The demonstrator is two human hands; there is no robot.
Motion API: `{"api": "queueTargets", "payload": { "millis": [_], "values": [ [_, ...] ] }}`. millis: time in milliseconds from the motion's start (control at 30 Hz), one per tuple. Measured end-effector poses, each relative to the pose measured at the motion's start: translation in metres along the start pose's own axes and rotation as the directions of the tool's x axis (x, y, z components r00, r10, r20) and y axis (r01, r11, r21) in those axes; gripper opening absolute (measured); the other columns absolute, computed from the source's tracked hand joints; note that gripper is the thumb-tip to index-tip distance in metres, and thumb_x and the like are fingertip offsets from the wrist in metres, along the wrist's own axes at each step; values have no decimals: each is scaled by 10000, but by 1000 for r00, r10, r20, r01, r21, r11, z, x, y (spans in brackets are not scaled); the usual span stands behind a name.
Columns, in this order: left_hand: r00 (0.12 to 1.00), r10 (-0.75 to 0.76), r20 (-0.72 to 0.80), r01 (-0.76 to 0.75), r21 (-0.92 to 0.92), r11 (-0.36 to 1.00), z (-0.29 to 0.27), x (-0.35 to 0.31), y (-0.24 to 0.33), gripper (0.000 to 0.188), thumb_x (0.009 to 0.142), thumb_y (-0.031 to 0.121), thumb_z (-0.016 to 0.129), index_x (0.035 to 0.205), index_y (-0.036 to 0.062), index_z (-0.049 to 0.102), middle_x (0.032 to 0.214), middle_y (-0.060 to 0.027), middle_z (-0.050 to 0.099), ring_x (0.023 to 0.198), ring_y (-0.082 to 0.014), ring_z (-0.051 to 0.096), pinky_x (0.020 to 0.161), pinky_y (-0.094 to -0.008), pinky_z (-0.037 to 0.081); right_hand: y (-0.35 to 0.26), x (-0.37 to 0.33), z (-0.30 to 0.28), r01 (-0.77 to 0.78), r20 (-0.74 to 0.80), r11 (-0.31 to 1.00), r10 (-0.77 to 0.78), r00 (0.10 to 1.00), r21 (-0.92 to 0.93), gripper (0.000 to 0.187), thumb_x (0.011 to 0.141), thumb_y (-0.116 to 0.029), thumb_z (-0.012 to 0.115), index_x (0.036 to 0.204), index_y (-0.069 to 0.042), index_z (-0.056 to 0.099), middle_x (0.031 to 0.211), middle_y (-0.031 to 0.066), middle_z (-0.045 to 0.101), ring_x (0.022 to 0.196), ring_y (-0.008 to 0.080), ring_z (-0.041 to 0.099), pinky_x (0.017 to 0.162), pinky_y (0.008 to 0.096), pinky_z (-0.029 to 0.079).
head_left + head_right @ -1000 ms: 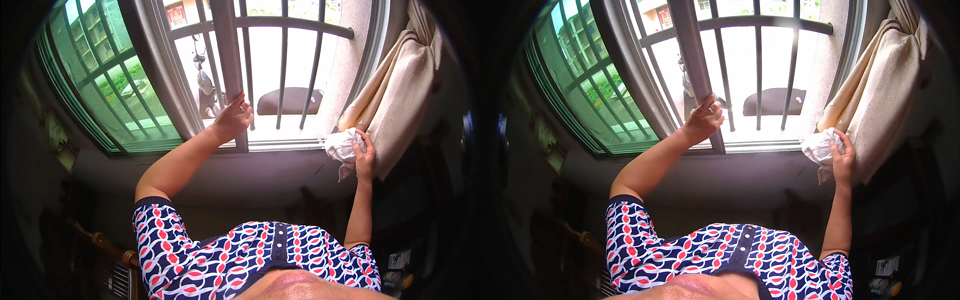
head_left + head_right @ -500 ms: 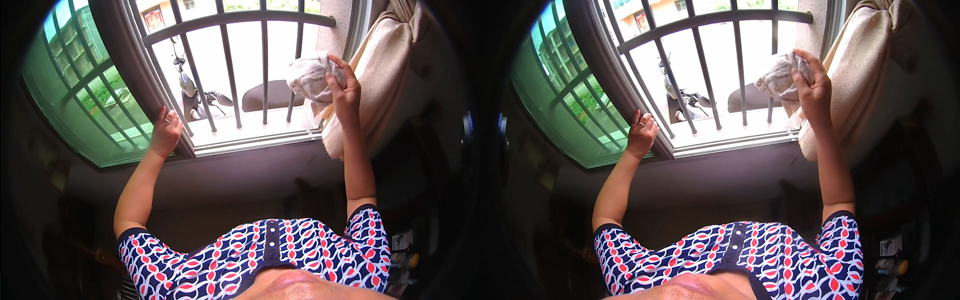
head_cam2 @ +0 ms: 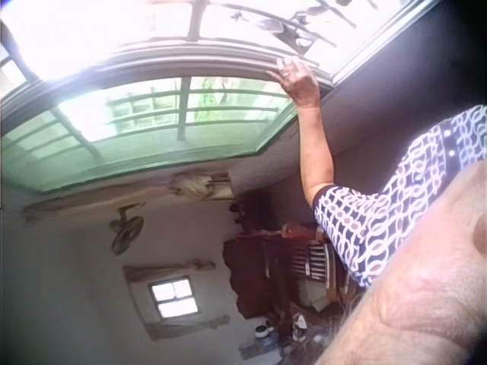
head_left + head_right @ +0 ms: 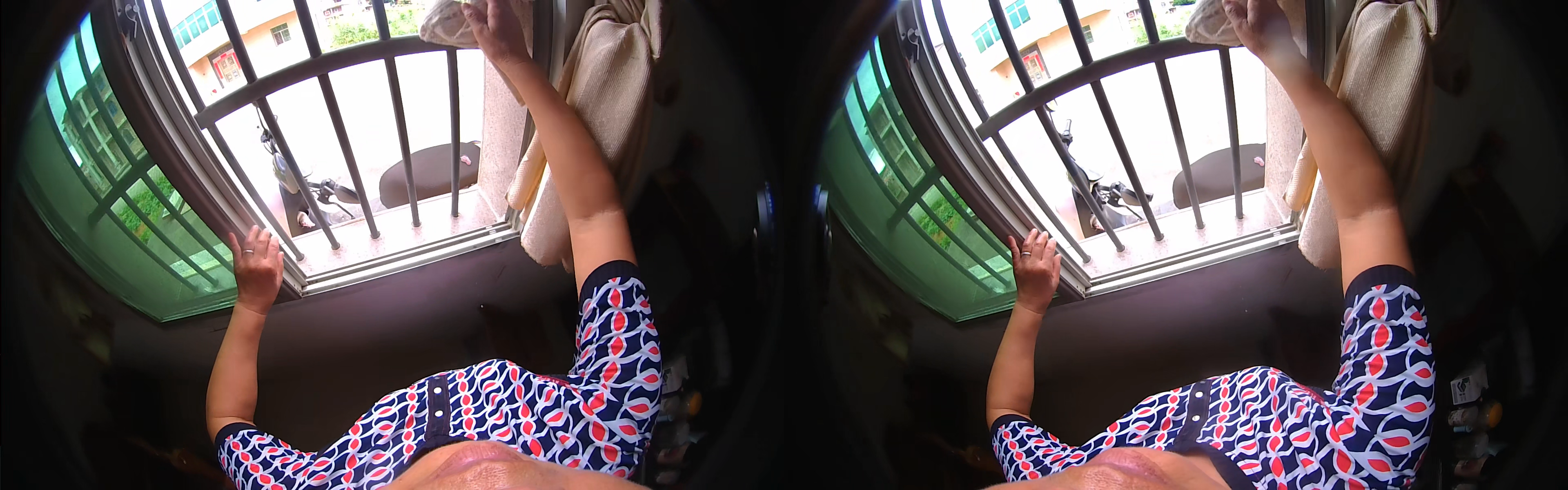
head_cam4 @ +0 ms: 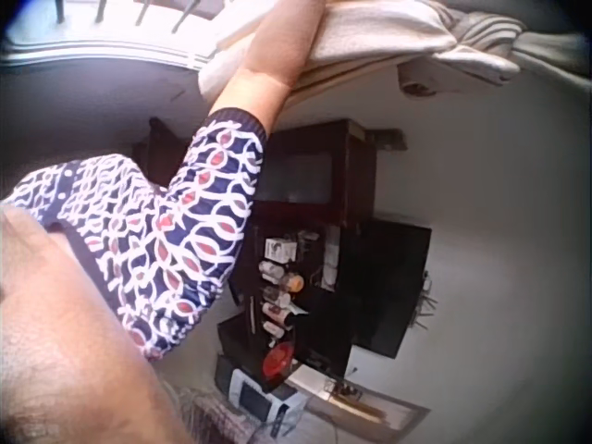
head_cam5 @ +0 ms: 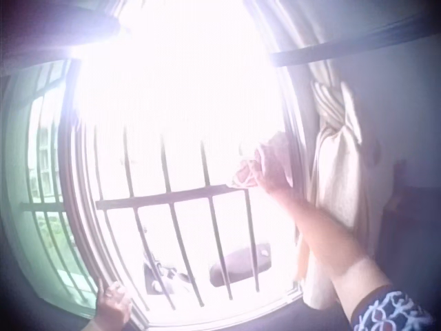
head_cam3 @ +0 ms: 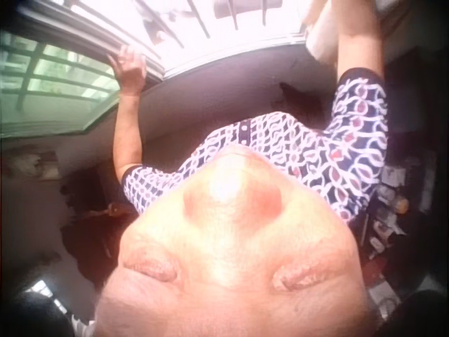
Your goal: The person wipes a table surface with a cloth, then rinses and wrings the cloth in a bucket of water before wiping the frames and sill of a window.
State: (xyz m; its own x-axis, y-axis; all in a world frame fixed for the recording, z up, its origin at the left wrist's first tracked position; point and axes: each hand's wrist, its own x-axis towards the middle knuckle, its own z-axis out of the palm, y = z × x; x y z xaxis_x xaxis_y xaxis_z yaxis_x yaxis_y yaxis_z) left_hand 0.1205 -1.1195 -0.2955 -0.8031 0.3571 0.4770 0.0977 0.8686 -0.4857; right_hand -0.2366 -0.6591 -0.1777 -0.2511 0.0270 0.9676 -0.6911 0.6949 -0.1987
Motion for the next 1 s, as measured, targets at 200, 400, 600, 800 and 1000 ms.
{"api": "queueTargets", "payload": {
  "millis": [200, 400, 600, 800, 1000],
  "values": [
    [983, 181, 38, -165, -256, 953, -235, 7, 107, 336, 829, 186, 736, 1129, 45, 678, 1238, -126, 635, 1263, -320, 538, 1140, -534, 327, -4, -89, -217, -307, 549, 784, 604, 577, -539, 603, 982, -547, 398, 1200, -53, 665, 1141, 213, 690, 1108, 362, 647, 1026, 437, 451],
    [977, 134, -168, -192, -401, 896, -212, 141, 169, 321, 891, 223, 721, 1118, -1, 676, 1166, -175, 676, 1139, -350, 616, 994, -424, 486, 140, -114, -256, -3, 665, 885, 352, 658, -466, 877, 869, -810, 340, 1141, -56, 696, 1385, 166, 551, 1210, 284, 599, 1072, 378, 451],
    [961, 60, -270, -131, -254, 958, -95, 251, 183, 418, 961, 408, 619, 1091, 18, 692, 1163, -185, 671, 1073, -349, 646, 944, -421, 516, 93, -125, -262, -320, 585, 858, 510, 631, -402, 1018, 811, -916, 198, 957, -62, 732, 932, 149, 716, 910, 272, 720, 898, 405, 541],
    [969, -201, -144, 204, 3, 979, -34, 344, 226, 578, 1021, 586, 345, 906, 163, 722, 993, -60, 732, 989, -248, 683, 912, -540, 365, 145, -136, -251, -115, 419, 869, 344, 840, -482, 884, 844, -867, 315, 1135, -116, 681, 1159, 129, 671, 1161, 311, 615, 1051, 441, 430],
    [958, -237, -164, 231, -50, 972, 7, 285, 163, 531, 1031, 551, 352, 1021, 163, 714, 1075, -66, 724, 1058, -251, 667, 976, -561, 344, 51, -186, -237, 58, 471, 865, 214, 856, -498, 519, 871, -289, 715, 1323, -102, 542, 1366, 115, 529, 1249, 309, 518, 1038, 410, 446]
  ]
}}
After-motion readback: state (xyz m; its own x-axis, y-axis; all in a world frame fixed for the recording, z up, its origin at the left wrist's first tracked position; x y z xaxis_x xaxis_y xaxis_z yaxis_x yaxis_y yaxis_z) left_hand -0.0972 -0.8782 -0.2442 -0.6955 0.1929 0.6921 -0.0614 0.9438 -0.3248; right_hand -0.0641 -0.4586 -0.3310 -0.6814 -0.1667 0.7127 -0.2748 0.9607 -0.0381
